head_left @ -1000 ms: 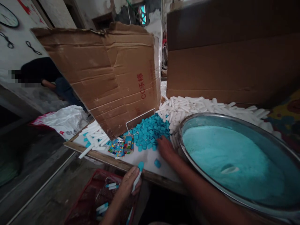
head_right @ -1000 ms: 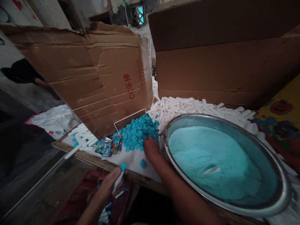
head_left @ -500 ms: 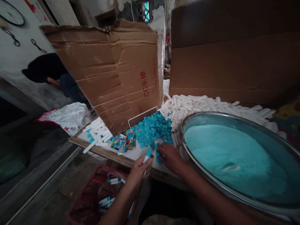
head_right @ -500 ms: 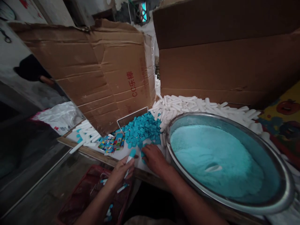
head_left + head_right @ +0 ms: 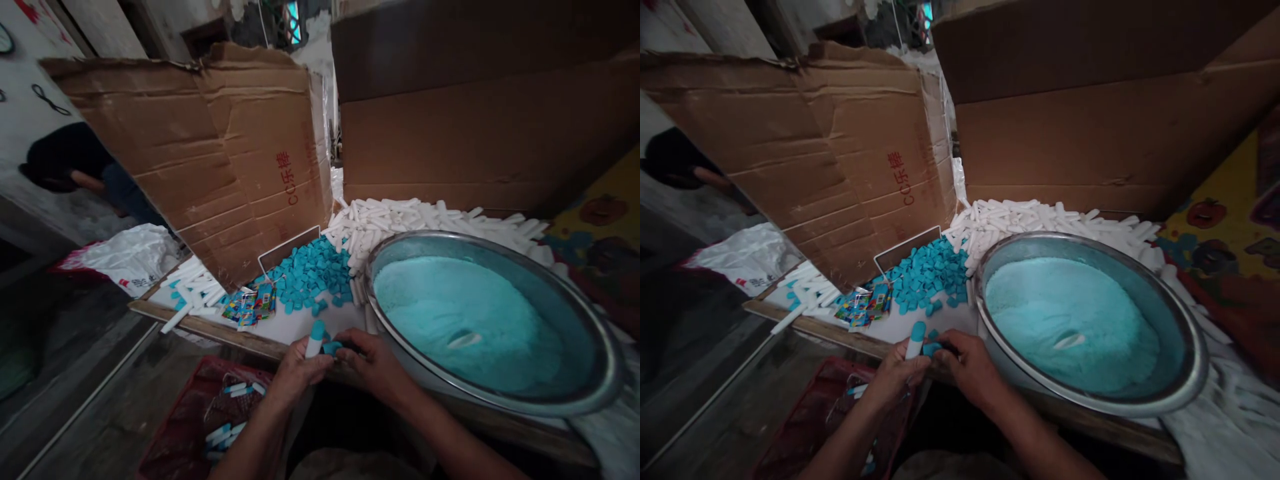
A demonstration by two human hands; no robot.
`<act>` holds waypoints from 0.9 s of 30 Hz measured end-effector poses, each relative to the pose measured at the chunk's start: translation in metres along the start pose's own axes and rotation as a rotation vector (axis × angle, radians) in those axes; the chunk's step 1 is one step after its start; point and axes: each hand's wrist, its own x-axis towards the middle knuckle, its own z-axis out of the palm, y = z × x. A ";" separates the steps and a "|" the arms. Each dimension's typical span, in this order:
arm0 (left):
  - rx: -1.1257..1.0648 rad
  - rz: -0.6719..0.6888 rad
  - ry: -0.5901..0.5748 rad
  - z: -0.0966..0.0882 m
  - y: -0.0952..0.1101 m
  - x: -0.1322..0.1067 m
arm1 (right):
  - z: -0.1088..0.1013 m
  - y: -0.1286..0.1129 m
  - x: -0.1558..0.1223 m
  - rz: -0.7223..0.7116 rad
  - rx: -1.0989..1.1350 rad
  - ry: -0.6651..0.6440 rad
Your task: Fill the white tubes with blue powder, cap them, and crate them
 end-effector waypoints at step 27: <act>0.251 -0.316 -0.478 -0.016 0.005 -0.017 | -0.021 -0.011 -0.018 0.082 -0.023 -0.063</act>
